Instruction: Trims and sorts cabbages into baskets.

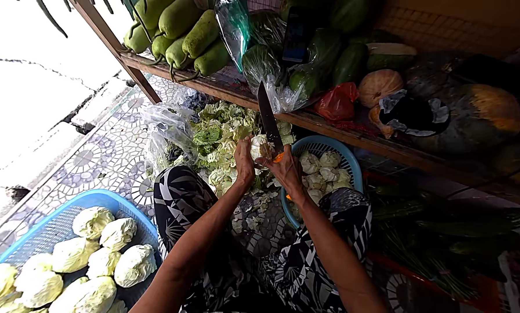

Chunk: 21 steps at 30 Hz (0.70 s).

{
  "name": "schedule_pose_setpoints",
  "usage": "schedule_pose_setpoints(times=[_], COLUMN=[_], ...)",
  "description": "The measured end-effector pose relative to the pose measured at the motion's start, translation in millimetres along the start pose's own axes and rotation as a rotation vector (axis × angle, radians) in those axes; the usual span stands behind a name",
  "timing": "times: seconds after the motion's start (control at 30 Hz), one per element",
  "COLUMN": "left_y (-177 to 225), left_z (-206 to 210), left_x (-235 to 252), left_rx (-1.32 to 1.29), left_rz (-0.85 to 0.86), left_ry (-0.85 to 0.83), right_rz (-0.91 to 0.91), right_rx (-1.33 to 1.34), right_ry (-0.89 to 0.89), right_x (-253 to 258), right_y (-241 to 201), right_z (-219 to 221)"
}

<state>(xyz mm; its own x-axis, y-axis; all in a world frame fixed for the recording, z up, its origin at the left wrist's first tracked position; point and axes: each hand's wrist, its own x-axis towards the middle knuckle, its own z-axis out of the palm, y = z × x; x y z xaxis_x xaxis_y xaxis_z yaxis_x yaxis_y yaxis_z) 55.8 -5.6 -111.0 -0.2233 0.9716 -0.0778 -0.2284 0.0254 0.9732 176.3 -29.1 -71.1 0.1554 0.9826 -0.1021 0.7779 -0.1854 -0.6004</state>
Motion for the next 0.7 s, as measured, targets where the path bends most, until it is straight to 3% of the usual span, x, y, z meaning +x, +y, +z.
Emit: schedule_pose_setpoints(times=[0.27,0.47,0.7], left_y=[-8.5,-9.8,2.9], left_z=[-0.7,0.1,-8.1], left_x=[0.6,-0.4,3.4], left_rx=[-0.027,0.018,0.167], left_rz=[0.043,0.183,0.118], left_ry=[0.085,0.152,-0.048], right_rz=[0.003,-0.015,-0.032], right_rx=[0.124,0.219,0.147], right_ry=[-0.057,-0.053,-0.029], right_x=[0.7,-5.7,-1.1], right_y=[1.2,0.9,4.4], right_z=[12.8,21.8,11.0])
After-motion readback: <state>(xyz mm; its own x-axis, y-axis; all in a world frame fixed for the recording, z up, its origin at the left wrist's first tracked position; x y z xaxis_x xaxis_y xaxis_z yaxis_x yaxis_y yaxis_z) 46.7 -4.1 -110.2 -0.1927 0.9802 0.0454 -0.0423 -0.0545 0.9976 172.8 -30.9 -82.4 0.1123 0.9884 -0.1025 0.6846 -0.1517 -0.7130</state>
